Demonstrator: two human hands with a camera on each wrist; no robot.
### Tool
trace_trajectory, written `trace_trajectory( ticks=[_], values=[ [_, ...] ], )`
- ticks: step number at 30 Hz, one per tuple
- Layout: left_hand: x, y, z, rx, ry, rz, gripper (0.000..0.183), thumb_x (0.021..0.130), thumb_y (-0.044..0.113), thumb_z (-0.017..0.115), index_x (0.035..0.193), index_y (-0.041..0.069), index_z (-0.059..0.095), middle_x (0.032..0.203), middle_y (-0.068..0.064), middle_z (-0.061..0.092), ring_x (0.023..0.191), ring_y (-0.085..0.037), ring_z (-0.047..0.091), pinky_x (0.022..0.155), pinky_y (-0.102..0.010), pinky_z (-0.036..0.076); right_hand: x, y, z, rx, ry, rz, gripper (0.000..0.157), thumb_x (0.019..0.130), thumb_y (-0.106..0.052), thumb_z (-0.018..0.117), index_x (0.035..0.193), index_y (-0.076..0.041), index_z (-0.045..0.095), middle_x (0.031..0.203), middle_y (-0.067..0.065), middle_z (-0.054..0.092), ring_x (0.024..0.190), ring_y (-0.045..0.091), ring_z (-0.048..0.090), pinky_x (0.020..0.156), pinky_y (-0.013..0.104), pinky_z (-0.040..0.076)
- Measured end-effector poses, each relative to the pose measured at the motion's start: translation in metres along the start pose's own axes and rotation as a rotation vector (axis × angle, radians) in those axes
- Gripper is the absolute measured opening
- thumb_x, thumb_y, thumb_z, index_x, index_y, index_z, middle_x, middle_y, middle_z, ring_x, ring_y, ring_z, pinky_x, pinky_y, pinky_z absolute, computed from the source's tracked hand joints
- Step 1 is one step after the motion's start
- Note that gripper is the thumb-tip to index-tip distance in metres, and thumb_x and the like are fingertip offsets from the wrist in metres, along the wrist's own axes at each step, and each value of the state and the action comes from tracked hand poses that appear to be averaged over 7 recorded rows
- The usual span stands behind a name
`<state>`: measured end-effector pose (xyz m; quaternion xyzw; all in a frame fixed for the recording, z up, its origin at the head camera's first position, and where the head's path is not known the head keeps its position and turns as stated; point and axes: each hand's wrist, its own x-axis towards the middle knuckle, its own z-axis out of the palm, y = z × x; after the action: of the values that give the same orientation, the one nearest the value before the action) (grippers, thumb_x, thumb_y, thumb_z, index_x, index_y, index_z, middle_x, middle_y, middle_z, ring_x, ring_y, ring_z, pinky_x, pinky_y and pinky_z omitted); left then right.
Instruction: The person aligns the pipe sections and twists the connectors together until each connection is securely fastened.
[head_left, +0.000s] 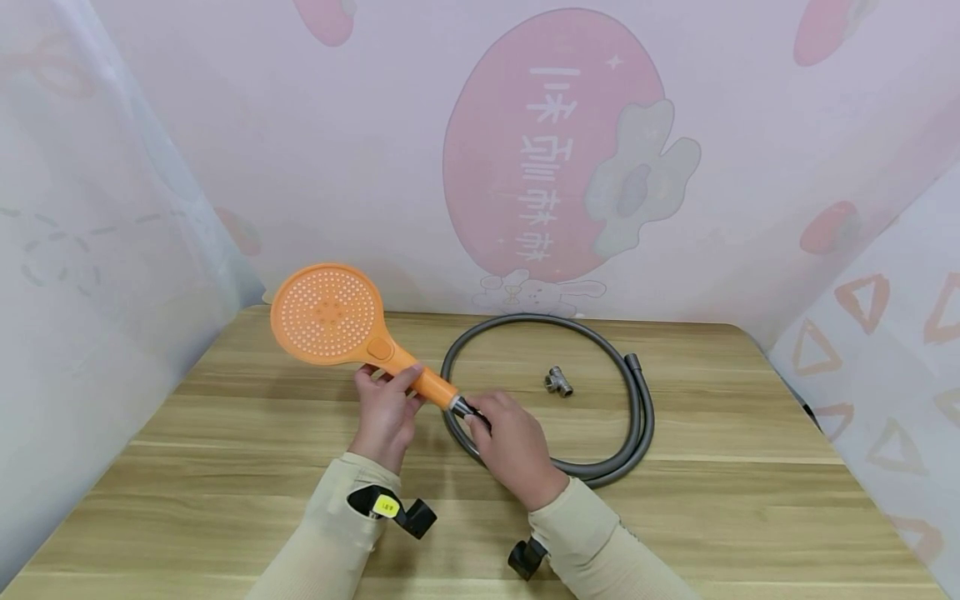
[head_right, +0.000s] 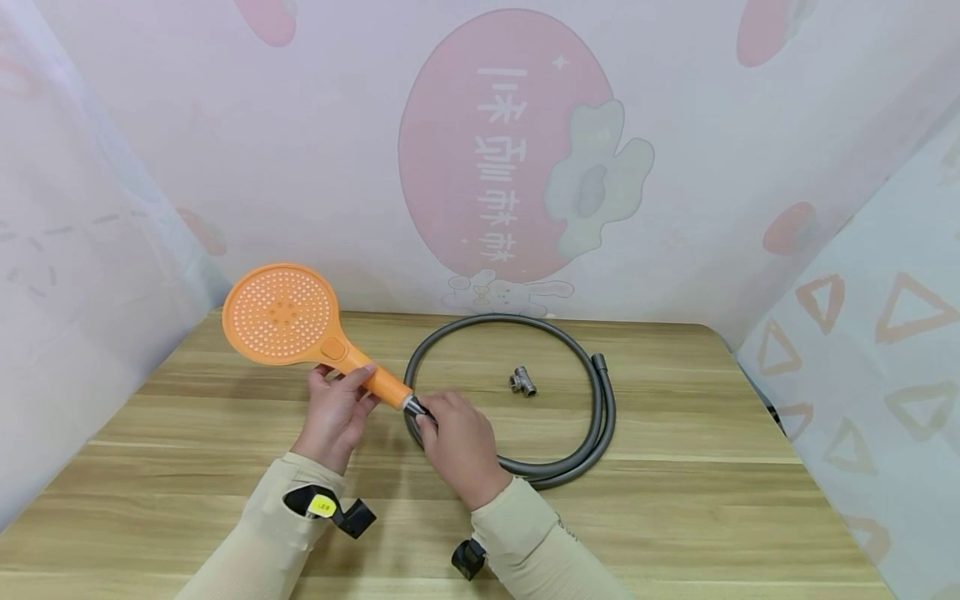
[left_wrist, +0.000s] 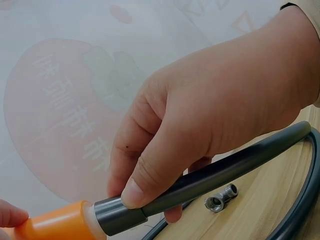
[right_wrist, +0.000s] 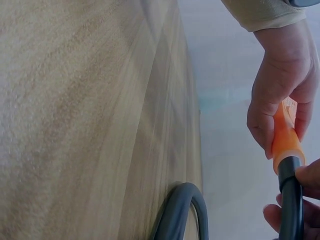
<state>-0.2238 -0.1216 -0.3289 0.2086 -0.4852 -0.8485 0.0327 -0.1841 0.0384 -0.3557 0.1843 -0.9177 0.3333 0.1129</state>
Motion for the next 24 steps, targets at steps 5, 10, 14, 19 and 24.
trace_trajectory(
  ticks=[5, 10, 14, 19, 24],
  values=[
    [0.0005, -0.0002, 0.0001, -0.004, 0.001, 0.002, 0.068, 0.092, -0.006, 0.054, 0.136, 0.017, 0.008, 0.121, -0.008, 0.035, 0.105, -0.023, 0.047, 0.08, -0.033, 0.048, 0.0, 0.0001, 0.0007, 0.012, -0.003, 0.0, 0.022, 0.093, -0.016, 0.064, 0.113, -0.008, 0.069, 0.107, 0.005, 0.067, 0.085, 0.015, 0.063, 0.068, 0.03, 0.052],
    [0.0008, -0.0004, 0.0, -0.006, 0.006, 0.003, 0.068, 0.092, -0.006, 0.054, 0.136, 0.017, 0.008, 0.121, -0.008, 0.035, 0.105, -0.023, 0.047, 0.08, -0.033, 0.048, 0.0007, 0.0003, 0.0011, 0.009, -0.025, 0.018, 0.024, 0.095, -0.018, 0.062, 0.116, -0.009, 0.069, 0.105, 0.003, 0.067, 0.081, 0.013, 0.06, 0.067, 0.028, 0.05],
    [0.0007, -0.0004, -0.0002, -0.002, 0.008, 0.006, 0.068, 0.091, -0.006, 0.055, 0.136, 0.017, 0.008, 0.121, -0.008, 0.034, 0.106, -0.023, 0.047, 0.081, -0.034, 0.049, 0.0007, 0.0007, 0.0013, 0.015, -0.046, 0.028, 0.024, 0.096, -0.019, 0.061, 0.117, -0.009, 0.068, 0.103, 0.003, 0.066, 0.076, 0.012, 0.056, 0.064, 0.026, 0.047],
    [0.0001, -0.0002, -0.0006, 0.001, 0.008, 0.002, 0.069, 0.091, -0.006, 0.055, 0.136, 0.017, 0.008, 0.121, -0.008, 0.034, 0.106, -0.023, 0.047, 0.081, -0.034, 0.049, 0.0014, 0.0006, 0.0012, 0.027, -0.073, 0.041, 0.025, 0.096, -0.017, 0.06, 0.118, -0.007, 0.067, 0.101, 0.004, 0.066, 0.072, 0.011, 0.053, 0.061, 0.024, 0.045],
    [-0.0006, 0.0003, -0.0013, 0.001, 0.005, -0.002, 0.069, 0.091, -0.007, 0.055, 0.136, 0.018, 0.008, 0.121, -0.009, 0.035, 0.106, -0.023, 0.047, 0.081, -0.035, 0.049, 0.0021, 0.0006, 0.001, 0.035, -0.1, 0.063, 0.026, 0.097, -0.019, 0.059, 0.12, -0.008, 0.066, 0.1, 0.004, 0.066, 0.07, 0.011, 0.051, 0.06, 0.023, 0.043]
  ],
)
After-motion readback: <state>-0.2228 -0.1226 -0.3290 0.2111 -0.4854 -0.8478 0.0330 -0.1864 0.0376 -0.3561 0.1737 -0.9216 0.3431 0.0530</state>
